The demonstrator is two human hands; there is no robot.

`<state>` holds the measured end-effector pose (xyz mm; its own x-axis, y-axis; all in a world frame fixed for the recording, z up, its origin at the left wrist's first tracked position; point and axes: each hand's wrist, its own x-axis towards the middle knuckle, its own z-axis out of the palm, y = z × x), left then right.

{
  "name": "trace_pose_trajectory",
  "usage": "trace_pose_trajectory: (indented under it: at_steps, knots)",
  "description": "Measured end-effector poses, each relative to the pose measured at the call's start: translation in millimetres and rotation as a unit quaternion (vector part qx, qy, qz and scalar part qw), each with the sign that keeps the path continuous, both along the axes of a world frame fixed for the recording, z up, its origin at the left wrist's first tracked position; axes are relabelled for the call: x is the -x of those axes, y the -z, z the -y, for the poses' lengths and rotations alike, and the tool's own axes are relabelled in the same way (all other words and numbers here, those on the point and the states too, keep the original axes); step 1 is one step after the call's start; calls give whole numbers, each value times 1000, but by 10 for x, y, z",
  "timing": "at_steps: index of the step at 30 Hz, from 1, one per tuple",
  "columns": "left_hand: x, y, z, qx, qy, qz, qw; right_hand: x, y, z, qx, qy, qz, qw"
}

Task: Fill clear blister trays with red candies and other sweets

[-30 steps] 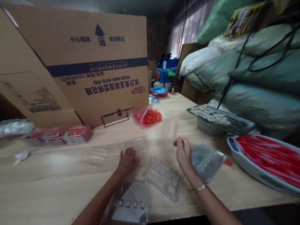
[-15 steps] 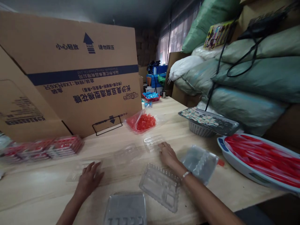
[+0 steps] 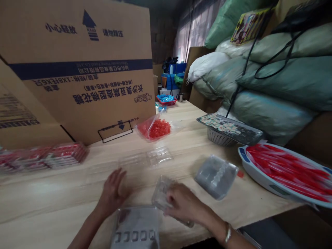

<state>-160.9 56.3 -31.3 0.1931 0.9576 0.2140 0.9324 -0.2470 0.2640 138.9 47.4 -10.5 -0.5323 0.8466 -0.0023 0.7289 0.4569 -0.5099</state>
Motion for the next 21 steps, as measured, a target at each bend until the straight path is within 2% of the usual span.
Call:
trace_pose_trajectory:
  at_steps: [2, 3, 5, 7, 9, 12, 14, 17, 19, 21]
  knots:
    - [-256, 28, 152, 36, 167, 57, 984, -74, 52, 175, 15, -18, -20, 1000]
    - [-414, 29, 205, 55, 229, 78, 969, -98, 70, 213, 11, -21, -30, 999]
    - [-717, -5, 252, 81, 279, 112, 950, -123, 86, 227, -2, -29, -43, 999]
    - [-928, -83, 234, 102, 262, 137, 950, -108, 89, 229, -24, -49, -39, 998]
    - [-1014, -178, 191, 123, 235, 157, 951, -47, 109, 278, -68, -63, 4, 996]
    - [-988, -254, 153, 147, 234, 178, 944, 85, 169, 418, -165, -75, 130, 975]
    - [-943, -219, 163, 149, 237, 180, 943, 131, 180, 475, -209, -109, 176, 956]
    - [-915, -93, 218, 131, 225, 179, 949, 81, 93, 449, -215, -132, 146, 957]
    - [-938, -41, 262, 109, 204, 205, 951, 7, -5, 403, -211, -93, 103, 967]
    - [-992, -55, 288, 94, 187, 258, 943, -51, -87, 371, -220, -58, 49, 973]
